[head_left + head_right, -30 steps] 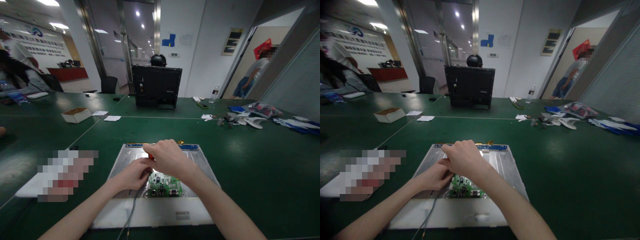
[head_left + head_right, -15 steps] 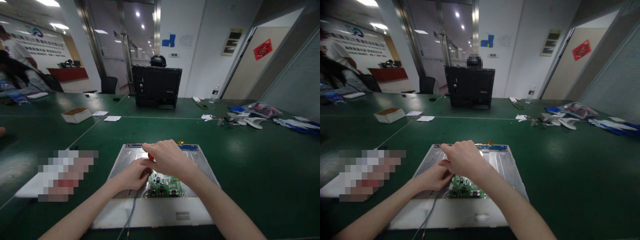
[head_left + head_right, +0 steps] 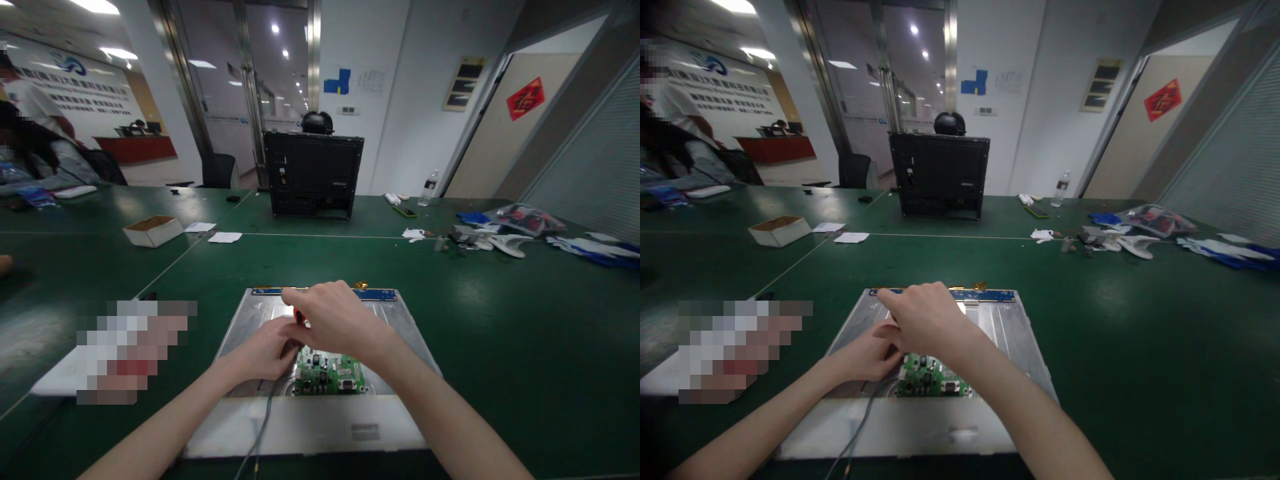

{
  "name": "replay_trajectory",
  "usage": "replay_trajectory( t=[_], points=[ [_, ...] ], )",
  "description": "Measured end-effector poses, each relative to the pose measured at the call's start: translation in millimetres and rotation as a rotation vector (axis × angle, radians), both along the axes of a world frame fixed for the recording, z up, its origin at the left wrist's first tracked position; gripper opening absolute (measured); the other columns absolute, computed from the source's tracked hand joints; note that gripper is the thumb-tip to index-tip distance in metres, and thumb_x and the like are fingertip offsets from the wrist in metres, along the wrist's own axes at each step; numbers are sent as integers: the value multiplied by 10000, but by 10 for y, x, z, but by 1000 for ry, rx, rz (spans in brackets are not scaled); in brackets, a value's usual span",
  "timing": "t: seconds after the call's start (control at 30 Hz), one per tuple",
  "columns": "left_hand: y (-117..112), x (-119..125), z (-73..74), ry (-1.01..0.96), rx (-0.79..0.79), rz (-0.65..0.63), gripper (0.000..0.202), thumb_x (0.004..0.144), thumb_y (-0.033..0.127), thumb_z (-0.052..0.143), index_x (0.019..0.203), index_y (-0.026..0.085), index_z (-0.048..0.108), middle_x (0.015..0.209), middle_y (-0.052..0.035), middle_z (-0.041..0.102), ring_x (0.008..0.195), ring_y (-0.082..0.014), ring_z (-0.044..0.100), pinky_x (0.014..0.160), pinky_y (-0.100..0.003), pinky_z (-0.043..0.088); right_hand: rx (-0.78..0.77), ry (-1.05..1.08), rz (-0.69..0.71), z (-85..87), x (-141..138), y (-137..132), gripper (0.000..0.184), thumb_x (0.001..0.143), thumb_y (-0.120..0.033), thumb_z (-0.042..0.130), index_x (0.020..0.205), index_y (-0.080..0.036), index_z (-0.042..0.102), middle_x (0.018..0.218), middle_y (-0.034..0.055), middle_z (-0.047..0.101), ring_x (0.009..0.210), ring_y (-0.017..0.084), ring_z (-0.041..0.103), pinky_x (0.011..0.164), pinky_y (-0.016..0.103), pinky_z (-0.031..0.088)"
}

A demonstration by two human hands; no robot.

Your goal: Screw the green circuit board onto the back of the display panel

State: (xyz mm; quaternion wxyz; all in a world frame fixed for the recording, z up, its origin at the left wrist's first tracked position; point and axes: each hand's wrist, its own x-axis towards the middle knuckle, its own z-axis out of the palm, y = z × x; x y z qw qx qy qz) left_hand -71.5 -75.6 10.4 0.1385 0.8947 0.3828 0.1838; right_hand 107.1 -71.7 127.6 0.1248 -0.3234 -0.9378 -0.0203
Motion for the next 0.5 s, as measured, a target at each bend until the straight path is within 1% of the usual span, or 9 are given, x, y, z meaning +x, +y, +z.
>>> replay_trajectory(
  t=[0.07, 0.13, 0.17, 0.23, 0.3, 0.33, 0.4, 0.47, 0.5],
  points=[
    [-6, -3, 5, 12, -30, -6, 94, 784, 132, 450, 745, 164, 530, 767, -49, 593, 699, -188, 528, 644, -308, 427, 17, -20, -36, -5, -8, 11, 206, 885, -410, 500, 963, -225, 545, 760, 14, 681, 637, 156, 575, 497, 292, 147],
    [-6, -3, 5, -8, -60, -21, 95, 783, 125, 454, 782, 163, 541, 779, -46, 600, 694, -180, 526, 637, -299, 426, 33, -30, -44, -4, -11, 7, 154, 887, -341, 488, 970, -224, 545, 746, 13, 671, 616, 148, 561, 493, 294, 143],
    [-3, -3, 2, -25, -64, -25, 90, 779, 124, 458, 787, 162, 540, 785, -47, 602, 696, -179, 527, 638, -297, 428, 31, -27, -35, -2, -10, 0, 149, 874, -300, 491, 991, -218, 537, 758, 14, 668, 605, 141, 549, 489, 292, 144],
    [4, -3, -5, -51, -62, -27, 68, 769, 127, 468, 767, 162, 526, 776, -47, 601, 700, -180, 527, 641, -298, 430, 13, -11, 3, 4, -4, -17, 199, 836, -238, 502, 1032, -203, 514, 811, 17, 666, 597, 129, 530, 481, 287, 153],
    [8, -3, -9, -58, -50, -20, 57, 764, 133, 470, 737, 163, 510, 758, -47, 595, 695, -182, 527, 632, -298, 428, 0, 6, 45, 6, 3, -25, 222, 815, -216, 515, 1036, -197, 507, 860, 17, 666, 618, 125, 528, 480, 284, 162],
    [8, -3, -7, -54, -38, -13, 59, 764, 135, 466, 735, 163, 510, 754, -49, 594, 693, -184, 528, 626, -299, 425, 1, 12, 53, 5, 5, -23, 204, 821, -232, 524, 1022, -201, 513, 865, 16, 668, 633, 128, 535, 483, 285, 162],
    [3, 0, 2, -34, -17, -9, 71, 768, 136, 457, 744, 162, 518, 749, -50, 590, 686, -186, 527, 614, -300, 416, 7, 9, 35, -1, 6, -6, 172, 852, -324, 540, 982, -212, 535, 839, 14, 677, 653, 139, 551, 494, 290, 157],
    [-6, 5, 16, -14, -13, -10, 85, 771, 129, 452, 739, 164, 523, 728, -40, 580, 660, -177, 516, 601, -293, 404, 11, -11, -16, -7, 2, 17, 225, 871, -431, 531, 938, -218, 562, 791, 18, 681, 644, 145, 557, 506, 293, 154],
    [-10, 8, 22, -10, -20, -11, 88, 769, 124, 454, 734, 166, 522, 718, -34, 574, 646, -171, 509, 594, -288, 397, 16, -23, -38, -9, 0, 25, 240, 876, -450, 522, 919, -220, 572, 767, 20, 679, 633, 144, 554, 510, 294, 154]
  ],
)
